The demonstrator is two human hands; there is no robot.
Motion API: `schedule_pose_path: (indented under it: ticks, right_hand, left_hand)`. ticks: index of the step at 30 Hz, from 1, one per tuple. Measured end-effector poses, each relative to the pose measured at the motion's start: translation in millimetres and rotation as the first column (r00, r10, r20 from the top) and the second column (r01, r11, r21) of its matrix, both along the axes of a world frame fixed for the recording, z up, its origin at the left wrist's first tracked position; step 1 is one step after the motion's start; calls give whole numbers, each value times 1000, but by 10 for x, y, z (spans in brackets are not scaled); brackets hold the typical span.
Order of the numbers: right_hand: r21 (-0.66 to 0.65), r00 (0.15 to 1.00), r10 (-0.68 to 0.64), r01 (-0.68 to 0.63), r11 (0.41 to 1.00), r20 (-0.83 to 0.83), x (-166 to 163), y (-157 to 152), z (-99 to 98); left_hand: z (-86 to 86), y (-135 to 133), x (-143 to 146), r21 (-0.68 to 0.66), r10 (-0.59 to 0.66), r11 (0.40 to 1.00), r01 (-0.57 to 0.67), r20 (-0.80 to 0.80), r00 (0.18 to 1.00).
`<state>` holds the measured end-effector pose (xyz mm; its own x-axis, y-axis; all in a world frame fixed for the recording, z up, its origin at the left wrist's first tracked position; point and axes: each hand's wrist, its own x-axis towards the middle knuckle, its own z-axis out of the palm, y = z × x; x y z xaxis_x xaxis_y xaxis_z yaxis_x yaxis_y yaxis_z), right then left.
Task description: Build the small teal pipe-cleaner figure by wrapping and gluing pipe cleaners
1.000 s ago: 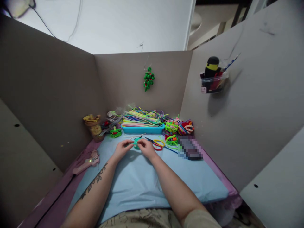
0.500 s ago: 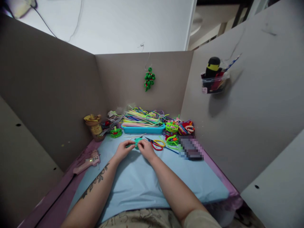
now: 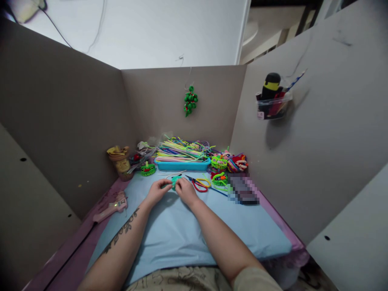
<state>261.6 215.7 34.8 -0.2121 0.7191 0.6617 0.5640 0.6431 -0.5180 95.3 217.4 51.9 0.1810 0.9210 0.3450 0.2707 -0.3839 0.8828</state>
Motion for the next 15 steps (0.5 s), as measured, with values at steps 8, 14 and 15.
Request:
schedule_pose_path:
  ticks: [8,14,15]
  right_hand:
    - [72,993,-30,22,997,115,33,13,4]
    - [19,1000,3,-3,1000,20,35,-7,5]
    - [-12,1000,19,-20,1000,-23,34,-9,5]
  left_hand:
    - [-18,11,-26,-102,32,994,-30,19,999]
    - [-17,17,-14,-92,0,996,7,81,997]
    - [-14,17,-10,-82,3,997,5,105,994]
